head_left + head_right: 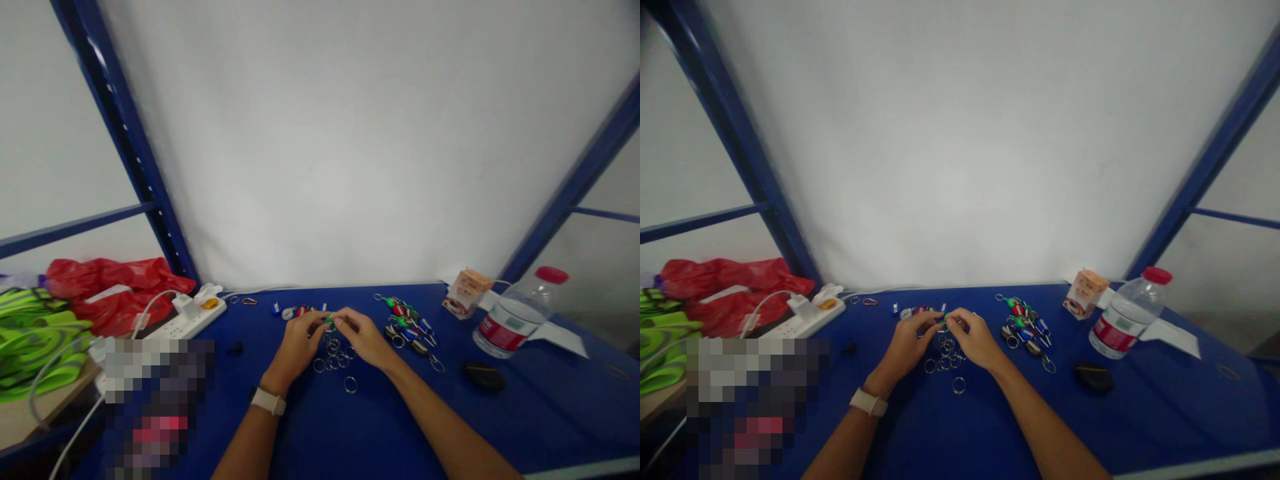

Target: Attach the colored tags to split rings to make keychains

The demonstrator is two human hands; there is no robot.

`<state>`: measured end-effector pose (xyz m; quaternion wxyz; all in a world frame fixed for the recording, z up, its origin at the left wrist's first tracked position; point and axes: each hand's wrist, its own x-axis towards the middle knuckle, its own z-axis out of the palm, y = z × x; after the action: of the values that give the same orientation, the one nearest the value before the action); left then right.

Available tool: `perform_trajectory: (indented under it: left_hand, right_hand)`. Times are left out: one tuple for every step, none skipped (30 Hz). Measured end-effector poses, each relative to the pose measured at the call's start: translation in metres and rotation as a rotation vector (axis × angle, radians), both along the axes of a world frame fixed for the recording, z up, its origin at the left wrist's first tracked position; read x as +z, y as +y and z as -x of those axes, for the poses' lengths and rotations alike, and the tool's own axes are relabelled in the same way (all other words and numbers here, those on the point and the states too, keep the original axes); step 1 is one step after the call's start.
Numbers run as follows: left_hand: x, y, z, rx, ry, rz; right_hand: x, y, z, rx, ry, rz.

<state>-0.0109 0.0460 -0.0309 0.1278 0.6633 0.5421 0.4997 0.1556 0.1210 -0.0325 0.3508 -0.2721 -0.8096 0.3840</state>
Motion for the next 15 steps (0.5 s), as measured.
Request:
perform_trajectory:
  left_hand:
    - [0.0006,-0.0004,-0.0002,-0.004,0.002,-0.002]
    - [0.0013,-0.0008,-0.0004,-0.007,0.003,-0.001]
    - [0.0019,-0.0013,-0.0006,-0.010,0.002,0.001]
    - [0.0024,-0.0018,-0.0008,-0.016,-0.003,0.005]
    - [0.0028,-0.0022,-0.0010,-0.027,-0.010,0.010]
    - [0.0031,-0.0026,-0.0012,-0.043,-0.018,0.016]
    - [0.0033,-0.0030,-0.0013,-0.060,-0.025,0.020]
    - [0.0033,-0.0033,-0.0014,-0.073,-0.032,0.023]
    - [0.0033,-0.0034,-0.0015,-0.083,-0.036,0.026]
    - [0.0032,-0.0035,-0.0014,-0.088,-0.039,0.027]
    - [0.0030,-0.0034,-0.0013,-0.088,-0.039,0.027]
    - [0.0027,-0.0032,-0.0011,-0.085,-0.038,0.027]
    - [0.0024,-0.0030,-0.0009,-0.083,-0.038,0.025]
    - [0.0020,-0.0026,-0.0006,-0.081,-0.038,0.022]
    - [0.0016,-0.0022,-0.0004,-0.078,-0.041,0.018]
  right_hand:
    - [-0.0001,-0.0002,0.0000,0.000,-0.001,-0.013]
    - [-0.0002,-0.0004,0.0000,0.002,-0.002,-0.023]
    - [-0.0004,-0.0006,0.0000,0.003,-0.003,-0.033]
    - [-0.0005,-0.0007,0.0000,0.003,-0.004,-0.043]
    - [-0.0006,-0.0009,0.0001,0.002,-0.006,-0.054]
    - [-0.0007,-0.0011,0.0002,-0.001,-0.008,-0.063]
    - [-0.0006,-0.0012,0.0003,-0.005,-0.009,-0.071]
    - [-0.0006,-0.0013,0.0004,-0.009,-0.011,-0.077]
    - [-0.0004,-0.0014,0.0004,-0.013,-0.011,-0.079]
    - [-0.0003,-0.0015,0.0004,-0.017,-0.010,-0.079]
    - [-0.0001,-0.0015,0.0002,-0.021,-0.008,-0.080]
    - [0.0000,-0.0014,0.0000,-0.023,-0.007,-0.081]
    - [0.0002,-0.0013,-0.0003,-0.023,-0.007,-0.083]
    - [0.0003,-0.0012,-0.0006,-0.021,-0.008,-0.087]
    - [0.0004,-0.0011,-0.0008,-0.019,-0.011,-0.091]
